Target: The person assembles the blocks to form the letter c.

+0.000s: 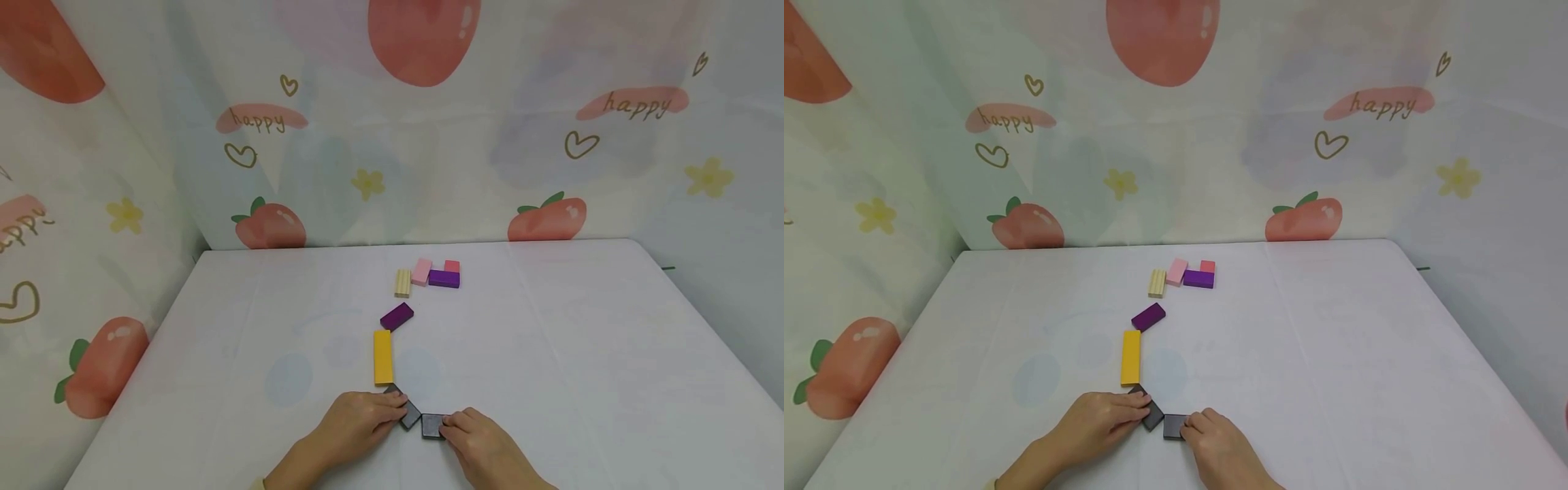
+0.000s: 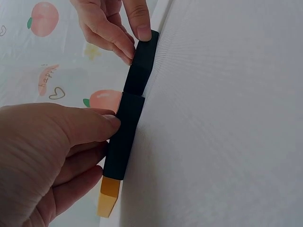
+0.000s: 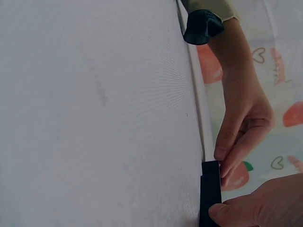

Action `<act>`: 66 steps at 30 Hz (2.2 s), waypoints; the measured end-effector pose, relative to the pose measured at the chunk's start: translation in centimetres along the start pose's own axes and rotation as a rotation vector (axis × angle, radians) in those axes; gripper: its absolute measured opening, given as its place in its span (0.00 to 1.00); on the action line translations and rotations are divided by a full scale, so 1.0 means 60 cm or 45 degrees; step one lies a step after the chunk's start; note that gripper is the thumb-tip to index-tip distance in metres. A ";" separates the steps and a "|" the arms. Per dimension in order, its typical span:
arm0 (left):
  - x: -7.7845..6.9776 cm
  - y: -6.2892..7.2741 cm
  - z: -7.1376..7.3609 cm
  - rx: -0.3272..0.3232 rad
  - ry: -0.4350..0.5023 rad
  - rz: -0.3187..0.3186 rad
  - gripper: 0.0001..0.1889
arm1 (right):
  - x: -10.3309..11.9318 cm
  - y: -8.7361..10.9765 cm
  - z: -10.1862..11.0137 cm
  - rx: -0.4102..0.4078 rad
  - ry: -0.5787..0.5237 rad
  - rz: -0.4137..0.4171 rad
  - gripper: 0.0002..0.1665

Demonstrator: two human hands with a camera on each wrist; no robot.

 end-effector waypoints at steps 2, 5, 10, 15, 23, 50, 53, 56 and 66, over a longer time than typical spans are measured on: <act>0.000 0.000 0.000 -0.003 0.000 0.001 0.11 | 0.000 0.000 0.000 0.003 0.004 -0.001 0.14; 0.000 0.001 0.001 -0.011 0.003 -0.003 0.11 | -0.001 -0.001 -0.002 0.014 0.007 -0.007 0.14; 0.000 0.001 0.002 -0.029 0.008 -0.013 0.11 | -0.003 -0.002 -0.002 0.026 -0.011 -0.009 0.14; 0.001 0.001 0.001 -0.025 0.018 -0.002 0.11 | -0.005 -0.003 -0.002 0.022 -0.041 -0.002 0.14; 0.002 0.001 0.001 -0.031 0.023 0.005 0.12 | -0.003 -0.004 -0.003 0.040 -0.026 0.009 0.14; 0.010 -0.005 0.008 0.030 0.097 0.127 0.10 | -0.028 -0.026 0.000 0.091 -0.179 -0.116 0.05; 0.015 -0.003 0.009 -0.011 0.150 0.143 0.10 | -0.030 -0.034 0.001 0.068 -0.173 -0.114 0.05; 0.018 -0.002 0.011 -0.054 0.179 0.136 0.11 | -0.030 -0.043 0.002 0.048 -0.164 -0.097 0.05; 0.048 -0.029 0.028 -0.138 0.214 0.201 0.16 | -0.069 -0.086 -0.005 0.124 -0.103 -0.158 0.06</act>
Point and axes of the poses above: each hand's wrist, its own y-axis away from the middle knuckle, its own z-axis out of the back of the hand, x = y × z, the point moved 10 cm from there along -y, towards the middle knuckle, and after that the axes turned 3 degrees about -x, right-handed, at the moved point
